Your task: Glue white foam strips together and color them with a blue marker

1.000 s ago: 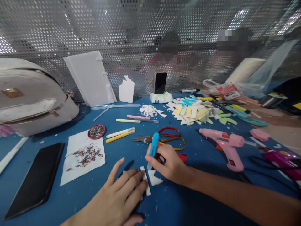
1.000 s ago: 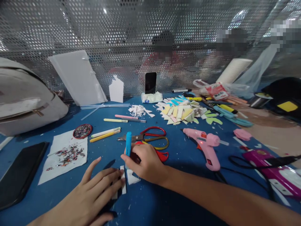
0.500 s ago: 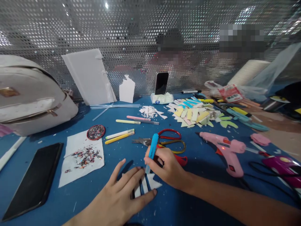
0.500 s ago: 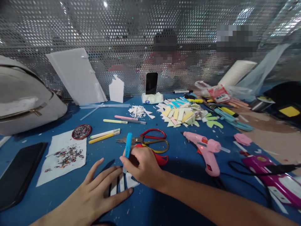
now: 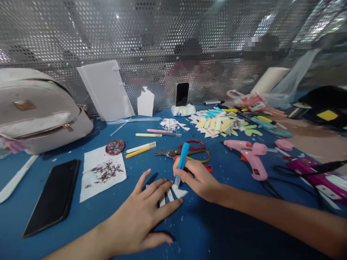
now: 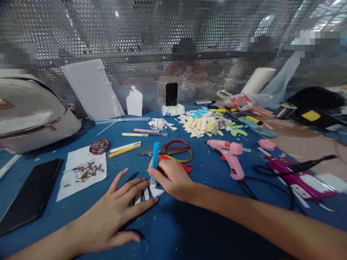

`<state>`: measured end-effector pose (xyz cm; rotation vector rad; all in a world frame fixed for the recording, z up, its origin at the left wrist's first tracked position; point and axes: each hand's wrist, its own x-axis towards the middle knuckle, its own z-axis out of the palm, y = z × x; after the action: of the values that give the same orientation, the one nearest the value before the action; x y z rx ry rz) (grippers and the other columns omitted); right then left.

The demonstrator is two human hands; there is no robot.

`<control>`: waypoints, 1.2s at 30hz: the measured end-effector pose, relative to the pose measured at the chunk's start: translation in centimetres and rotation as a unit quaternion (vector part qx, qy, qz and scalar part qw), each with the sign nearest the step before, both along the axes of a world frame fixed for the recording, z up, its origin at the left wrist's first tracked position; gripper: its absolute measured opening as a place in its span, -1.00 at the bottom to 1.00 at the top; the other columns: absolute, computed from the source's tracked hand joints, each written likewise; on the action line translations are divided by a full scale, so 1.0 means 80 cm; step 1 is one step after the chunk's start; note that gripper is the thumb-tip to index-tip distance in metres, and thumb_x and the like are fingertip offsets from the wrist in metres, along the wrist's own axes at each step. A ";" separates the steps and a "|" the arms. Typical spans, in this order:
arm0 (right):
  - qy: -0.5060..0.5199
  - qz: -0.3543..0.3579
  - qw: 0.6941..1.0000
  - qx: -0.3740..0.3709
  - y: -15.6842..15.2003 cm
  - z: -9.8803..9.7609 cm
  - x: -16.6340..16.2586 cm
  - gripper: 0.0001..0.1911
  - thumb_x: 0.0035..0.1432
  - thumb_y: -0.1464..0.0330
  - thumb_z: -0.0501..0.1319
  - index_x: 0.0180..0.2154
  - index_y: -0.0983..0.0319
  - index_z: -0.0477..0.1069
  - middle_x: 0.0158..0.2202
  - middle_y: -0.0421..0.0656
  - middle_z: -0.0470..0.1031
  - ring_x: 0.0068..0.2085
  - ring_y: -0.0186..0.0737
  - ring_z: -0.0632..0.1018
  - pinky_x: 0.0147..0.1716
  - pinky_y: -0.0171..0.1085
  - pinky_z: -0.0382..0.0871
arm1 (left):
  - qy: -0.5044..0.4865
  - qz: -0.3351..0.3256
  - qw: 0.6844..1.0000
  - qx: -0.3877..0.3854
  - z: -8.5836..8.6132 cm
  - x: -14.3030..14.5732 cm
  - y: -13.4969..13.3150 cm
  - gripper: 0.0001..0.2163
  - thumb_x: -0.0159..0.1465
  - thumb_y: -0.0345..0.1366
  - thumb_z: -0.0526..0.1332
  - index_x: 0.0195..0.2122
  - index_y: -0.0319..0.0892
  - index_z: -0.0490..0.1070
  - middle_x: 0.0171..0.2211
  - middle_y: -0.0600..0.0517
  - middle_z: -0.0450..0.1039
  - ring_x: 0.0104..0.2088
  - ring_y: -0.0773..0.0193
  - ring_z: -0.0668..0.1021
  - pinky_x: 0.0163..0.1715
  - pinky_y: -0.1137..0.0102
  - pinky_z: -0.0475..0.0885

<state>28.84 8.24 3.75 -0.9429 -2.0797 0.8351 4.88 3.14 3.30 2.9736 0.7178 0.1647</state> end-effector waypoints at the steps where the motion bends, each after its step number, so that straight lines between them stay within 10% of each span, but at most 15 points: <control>1: -0.004 0.007 1.000 0.002 -0.002 0.000 0.002 -0.73 0.42 0.27 0.11 -0.35 0.20 0.41 -0.44 -0.20 0.48 -0.41 -0.24 0.50 -0.37 -0.29 0.32 | 0.000 0.001 1.000 0.004 -0.001 0.000 0.000 -0.35 0.47 0.19 -0.06 0.46 -0.02 -0.01 0.35 -0.21 0.23 0.34 -0.14 0.29 0.32 -0.34 -0.15; 9: -0.013 0.077 0.997 0.027 0.002 -0.007 0.014 -0.61 0.48 0.12 0.03 -0.29 0.20 0.43 -0.38 -0.17 0.54 -0.36 -0.21 0.53 -0.30 -0.25 0.34 | -0.003 -0.005 0.998 0.062 0.000 0.001 -0.001 -0.38 0.48 0.17 -0.05 0.43 -0.08 0.08 0.36 -0.17 0.23 0.32 -0.02 0.32 0.35 -0.12 -0.53; 36: -0.081 0.110 0.988 0.071 -0.001 -0.011 0.017 -0.69 0.49 0.24 0.05 -0.26 0.22 0.45 -0.33 -0.14 0.54 -0.32 -0.21 0.52 -0.31 -0.27 0.32 | -0.025 0.002 0.998 0.061 -0.004 0.000 -0.001 -0.39 0.47 0.14 0.01 0.42 -0.08 0.11 0.37 -0.11 0.24 0.32 0.00 0.31 0.35 -0.04 -0.59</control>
<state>30.20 8.18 2.91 -0.7336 -2.3816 0.7295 4.90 3.04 2.95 3.0708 0.7344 0.2938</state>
